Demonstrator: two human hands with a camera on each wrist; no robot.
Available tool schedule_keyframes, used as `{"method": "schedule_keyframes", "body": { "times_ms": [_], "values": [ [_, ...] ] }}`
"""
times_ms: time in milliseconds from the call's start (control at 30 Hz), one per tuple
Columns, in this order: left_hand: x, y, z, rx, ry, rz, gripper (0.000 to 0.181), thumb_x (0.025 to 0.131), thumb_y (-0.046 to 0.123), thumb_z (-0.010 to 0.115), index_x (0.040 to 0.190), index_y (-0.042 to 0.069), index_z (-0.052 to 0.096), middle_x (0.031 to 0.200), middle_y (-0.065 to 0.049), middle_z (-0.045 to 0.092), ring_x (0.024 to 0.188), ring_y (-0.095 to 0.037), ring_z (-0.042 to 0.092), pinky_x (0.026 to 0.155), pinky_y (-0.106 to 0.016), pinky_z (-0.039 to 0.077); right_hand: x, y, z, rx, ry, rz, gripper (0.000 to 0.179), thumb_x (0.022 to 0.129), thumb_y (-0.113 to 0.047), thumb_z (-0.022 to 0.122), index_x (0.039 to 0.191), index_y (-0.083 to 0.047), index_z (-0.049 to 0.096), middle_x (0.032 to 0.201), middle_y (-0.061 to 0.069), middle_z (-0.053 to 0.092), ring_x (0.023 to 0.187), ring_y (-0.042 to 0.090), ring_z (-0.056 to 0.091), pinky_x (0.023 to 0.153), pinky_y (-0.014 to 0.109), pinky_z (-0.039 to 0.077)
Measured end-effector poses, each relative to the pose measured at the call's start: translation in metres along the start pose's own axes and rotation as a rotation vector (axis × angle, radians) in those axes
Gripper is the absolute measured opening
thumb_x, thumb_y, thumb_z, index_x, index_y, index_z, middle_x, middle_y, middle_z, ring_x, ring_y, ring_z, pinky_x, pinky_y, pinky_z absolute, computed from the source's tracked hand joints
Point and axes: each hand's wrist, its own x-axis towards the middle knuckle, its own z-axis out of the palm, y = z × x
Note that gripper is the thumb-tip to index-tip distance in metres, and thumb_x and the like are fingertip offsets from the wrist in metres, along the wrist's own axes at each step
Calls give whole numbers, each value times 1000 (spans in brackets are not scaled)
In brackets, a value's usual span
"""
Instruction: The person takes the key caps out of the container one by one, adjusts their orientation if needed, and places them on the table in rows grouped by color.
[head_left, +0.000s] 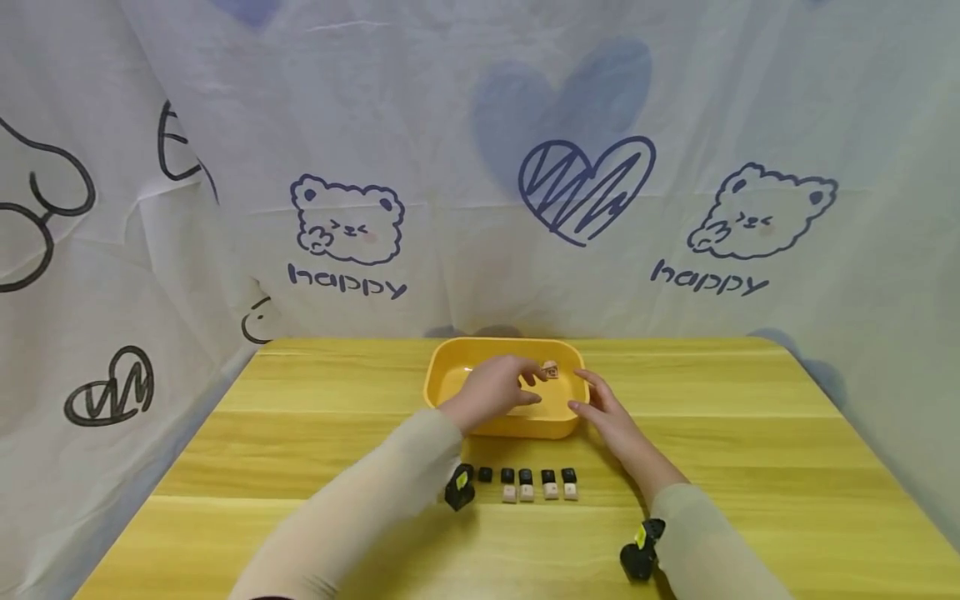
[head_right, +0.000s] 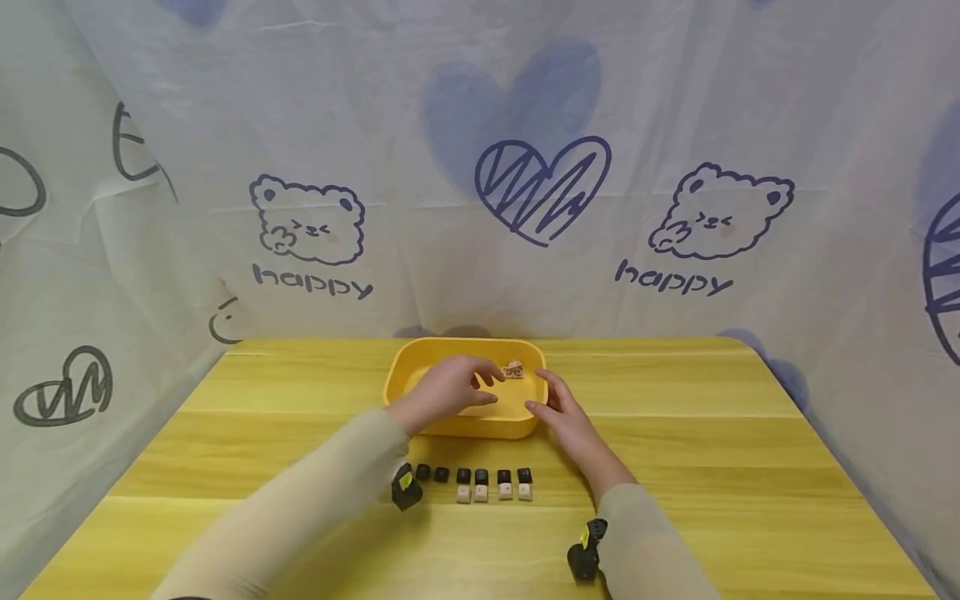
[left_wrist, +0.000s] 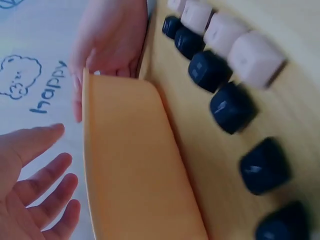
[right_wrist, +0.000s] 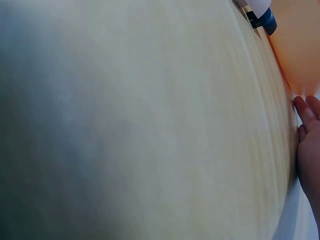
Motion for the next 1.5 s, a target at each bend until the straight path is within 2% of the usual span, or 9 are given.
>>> {"method": "schedule_keyframes", "body": {
  "times_ms": [133,300,567,667,933,1133,1233,1400,1500],
  "values": [
    [18,-3,7,-25,0,-14,26,89,26,74,114,18,72,105,3,69,93,-12,62,84,-30,50,8,12,-3,20,-12,-3,62,102,-17,53,154,-12,20,158,24,14,144,39,18,113,53,18],
    [33,-11,16,-106,16,-38,28,91,25,70,116,11,71,113,-3,68,103,-19,62,90,-35,49,20,31,-4,21,1,-21,60,102,-17,51,154,-16,21,158,22,17,143,37,21,113,52,20],
    [51,-23,27,-205,2,-125,31,92,25,70,119,9,69,120,-7,66,111,-24,59,97,-40,45,20,35,1,13,1,-54,60,102,-16,52,154,-15,23,156,25,21,141,39,25,112,53,23],
    [57,-25,34,-217,-14,-134,33,90,23,71,120,9,69,122,-8,65,113,-25,58,99,-40,43,17,37,1,4,9,-43,59,102,-16,52,153,-15,24,156,25,21,141,39,25,112,53,23],
    [69,-26,52,-195,-96,-55,36,93,17,68,128,10,65,128,-6,63,120,-22,55,103,-37,40,10,39,-3,14,37,-37,57,101,-15,52,152,-16,26,156,23,22,142,38,24,112,51,24],
    [69,-23,53,-161,-130,-19,35,91,11,68,126,5,65,121,-7,66,114,-22,59,100,-35,44,11,38,-4,7,53,-36,57,101,-15,54,151,-15,27,156,24,21,142,39,23,112,51,22],
    [69,-22,53,-99,-142,-2,31,90,7,68,120,5,68,116,-5,68,108,-20,61,96,-34,46,12,36,-4,1,54,-31,57,101,-16,54,152,-16,27,156,24,21,143,39,21,113,51,20],
    [73,-24,54,-37,-160,-29,30,89,1,65,115,12,72,114,-1,68,106,-17,60,96,-33,46,15,32,-6,-13,58,-26,57,101,-18,53,152,-18,27,158,22,18,144,37,17,114,49,17],
    [75,-24,54,-24,-141,-42,29,91,0,61,114,14,73,113,0,68,103,-16,60,95,-32,46,17,29,-6,-13,56,-26,58,101,-19,53,152,-18,26,158,21,17,144,37,16,114,49,17]
  ]
}}
